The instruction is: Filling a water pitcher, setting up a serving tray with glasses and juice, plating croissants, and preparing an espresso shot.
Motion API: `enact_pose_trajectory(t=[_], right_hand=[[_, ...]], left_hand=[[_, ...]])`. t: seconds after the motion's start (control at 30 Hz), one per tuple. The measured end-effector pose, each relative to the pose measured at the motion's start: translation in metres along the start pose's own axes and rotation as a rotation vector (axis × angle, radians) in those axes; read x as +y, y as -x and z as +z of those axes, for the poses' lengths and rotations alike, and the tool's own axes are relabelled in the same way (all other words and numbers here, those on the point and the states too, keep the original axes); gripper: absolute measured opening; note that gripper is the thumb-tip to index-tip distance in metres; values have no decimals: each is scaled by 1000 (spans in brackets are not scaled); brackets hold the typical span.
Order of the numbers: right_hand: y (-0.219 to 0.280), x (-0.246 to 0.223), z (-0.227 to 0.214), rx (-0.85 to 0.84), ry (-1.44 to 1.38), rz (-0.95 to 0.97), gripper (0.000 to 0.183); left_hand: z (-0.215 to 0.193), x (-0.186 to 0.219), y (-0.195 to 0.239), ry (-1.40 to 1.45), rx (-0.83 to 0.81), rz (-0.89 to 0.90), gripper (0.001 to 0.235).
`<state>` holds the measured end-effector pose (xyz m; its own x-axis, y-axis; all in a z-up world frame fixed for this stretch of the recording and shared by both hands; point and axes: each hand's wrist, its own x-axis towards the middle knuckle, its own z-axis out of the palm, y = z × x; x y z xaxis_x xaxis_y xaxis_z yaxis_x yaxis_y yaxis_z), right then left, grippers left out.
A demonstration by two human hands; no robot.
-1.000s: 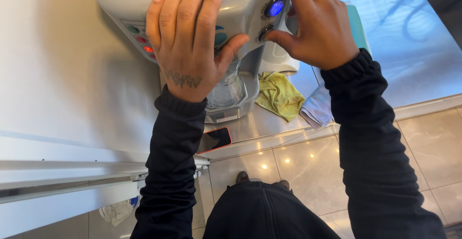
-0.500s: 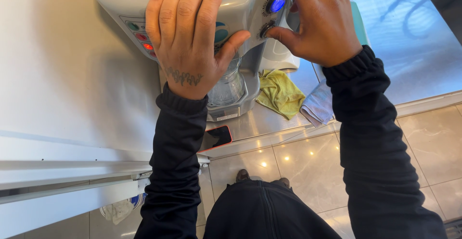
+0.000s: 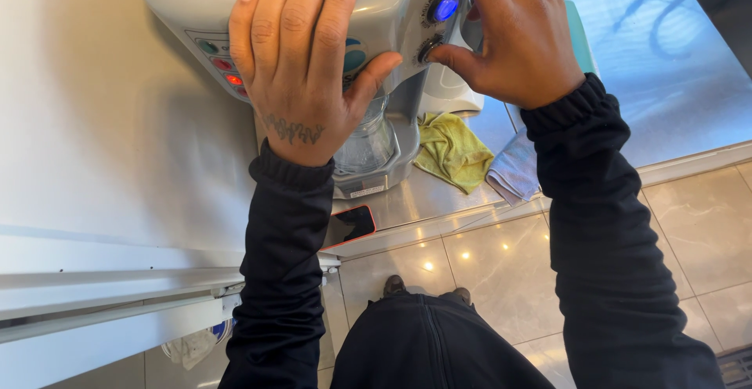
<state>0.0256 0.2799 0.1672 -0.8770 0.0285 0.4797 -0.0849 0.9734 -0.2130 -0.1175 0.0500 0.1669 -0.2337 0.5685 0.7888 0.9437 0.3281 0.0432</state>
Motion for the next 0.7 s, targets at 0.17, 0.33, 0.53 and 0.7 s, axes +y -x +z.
enact_pose_trajectory(t=[0.17, 0.33, 0.53, 0.7], right_hand=[[1, 3, 1, -9, -1, -3, 91], [2, 4, 0, -12, 11, 13, 89], [-1, 4, -2, 46, 34, -81, 89], [6, 9, 0, -7, 15, 2, 82]], left_hand=[[1, -1, 1, -3, -5, -1, 61], [0, 0, 1, 12, -8, -5, 62], [1, 0, 0, 16, -11, -12, 62], [1, 1, 1, 10, -8, -17, 62]])
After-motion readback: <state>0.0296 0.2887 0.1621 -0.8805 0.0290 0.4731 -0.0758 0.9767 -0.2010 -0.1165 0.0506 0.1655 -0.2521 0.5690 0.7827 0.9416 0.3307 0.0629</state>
